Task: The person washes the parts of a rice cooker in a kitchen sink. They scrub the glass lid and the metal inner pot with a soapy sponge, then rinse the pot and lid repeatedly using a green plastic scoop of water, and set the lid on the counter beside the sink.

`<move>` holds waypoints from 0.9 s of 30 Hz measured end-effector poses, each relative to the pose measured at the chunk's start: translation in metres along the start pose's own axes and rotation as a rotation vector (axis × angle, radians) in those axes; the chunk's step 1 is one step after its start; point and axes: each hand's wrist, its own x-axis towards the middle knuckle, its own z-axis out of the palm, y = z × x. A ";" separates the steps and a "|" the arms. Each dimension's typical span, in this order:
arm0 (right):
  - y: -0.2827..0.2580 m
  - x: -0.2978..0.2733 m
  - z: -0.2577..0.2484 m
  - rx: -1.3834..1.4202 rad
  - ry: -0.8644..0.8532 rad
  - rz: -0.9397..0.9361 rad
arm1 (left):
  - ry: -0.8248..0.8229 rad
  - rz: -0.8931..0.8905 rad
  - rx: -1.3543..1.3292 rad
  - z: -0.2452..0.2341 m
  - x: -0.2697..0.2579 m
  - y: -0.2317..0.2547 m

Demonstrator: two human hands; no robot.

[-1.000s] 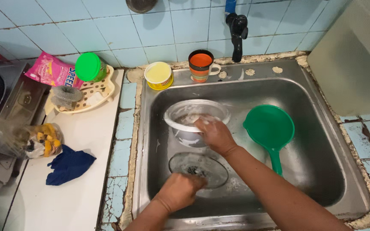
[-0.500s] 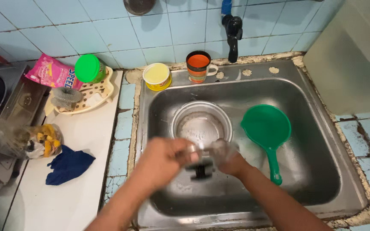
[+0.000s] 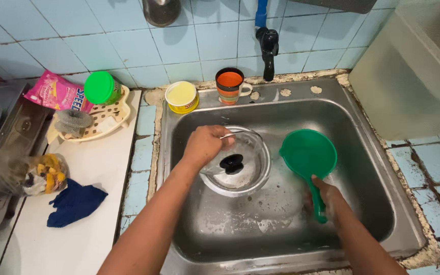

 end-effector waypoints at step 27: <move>-0.156 -0.223 0.082 -0.274 -0.196 -0.444 | 0.012 0.244 0.527 0.101 0.095 0.003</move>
